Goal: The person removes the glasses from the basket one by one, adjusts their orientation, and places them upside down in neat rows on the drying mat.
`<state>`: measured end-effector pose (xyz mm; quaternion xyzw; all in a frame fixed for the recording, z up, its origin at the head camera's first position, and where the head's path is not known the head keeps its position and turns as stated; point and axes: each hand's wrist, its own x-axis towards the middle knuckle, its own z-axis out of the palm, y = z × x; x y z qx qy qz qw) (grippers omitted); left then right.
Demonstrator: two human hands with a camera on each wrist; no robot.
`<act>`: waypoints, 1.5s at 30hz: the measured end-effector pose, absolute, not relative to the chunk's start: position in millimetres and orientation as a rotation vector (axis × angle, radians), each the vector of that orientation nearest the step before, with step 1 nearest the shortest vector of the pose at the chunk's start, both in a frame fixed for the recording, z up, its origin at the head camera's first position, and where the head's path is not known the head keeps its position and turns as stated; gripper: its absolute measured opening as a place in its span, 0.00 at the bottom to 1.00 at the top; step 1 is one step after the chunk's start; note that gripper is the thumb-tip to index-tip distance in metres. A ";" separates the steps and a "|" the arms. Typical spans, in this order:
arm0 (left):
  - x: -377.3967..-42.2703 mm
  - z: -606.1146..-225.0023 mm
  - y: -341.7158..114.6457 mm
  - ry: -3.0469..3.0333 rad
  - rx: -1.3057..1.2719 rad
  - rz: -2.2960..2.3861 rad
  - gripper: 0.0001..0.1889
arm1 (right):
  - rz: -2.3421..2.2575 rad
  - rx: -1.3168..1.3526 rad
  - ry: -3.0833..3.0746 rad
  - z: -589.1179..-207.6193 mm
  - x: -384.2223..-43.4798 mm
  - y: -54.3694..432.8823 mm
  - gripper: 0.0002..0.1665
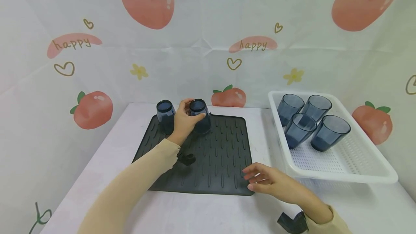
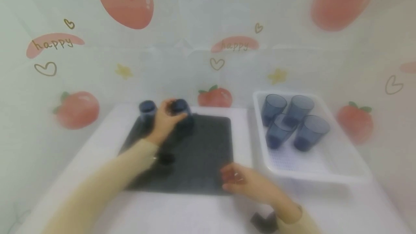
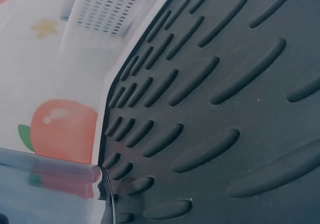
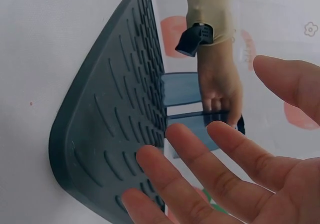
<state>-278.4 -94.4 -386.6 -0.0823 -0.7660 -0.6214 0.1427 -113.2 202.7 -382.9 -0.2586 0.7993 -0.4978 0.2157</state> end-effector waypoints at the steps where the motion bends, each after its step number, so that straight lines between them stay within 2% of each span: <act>1: -278.4 -386.9 -93.9 -2.211 -0.235 -1.797 0.35 | -1.380 -0.717 2.217 -382.8 -113.1 202.6 0.24; 17: -282.6 -394.4 -89.3 -2.257 -0.131 -1.768 0.36 | -1.381 -0.725 2.218 -384.1 -112.0 202.1 0.25; 45: -287.7 -402.3 -84.1 -2.277 -0.135 -1.745 0.35 | -1.383 -0.722 2.218 -384.6 -112.9 201.7 0.24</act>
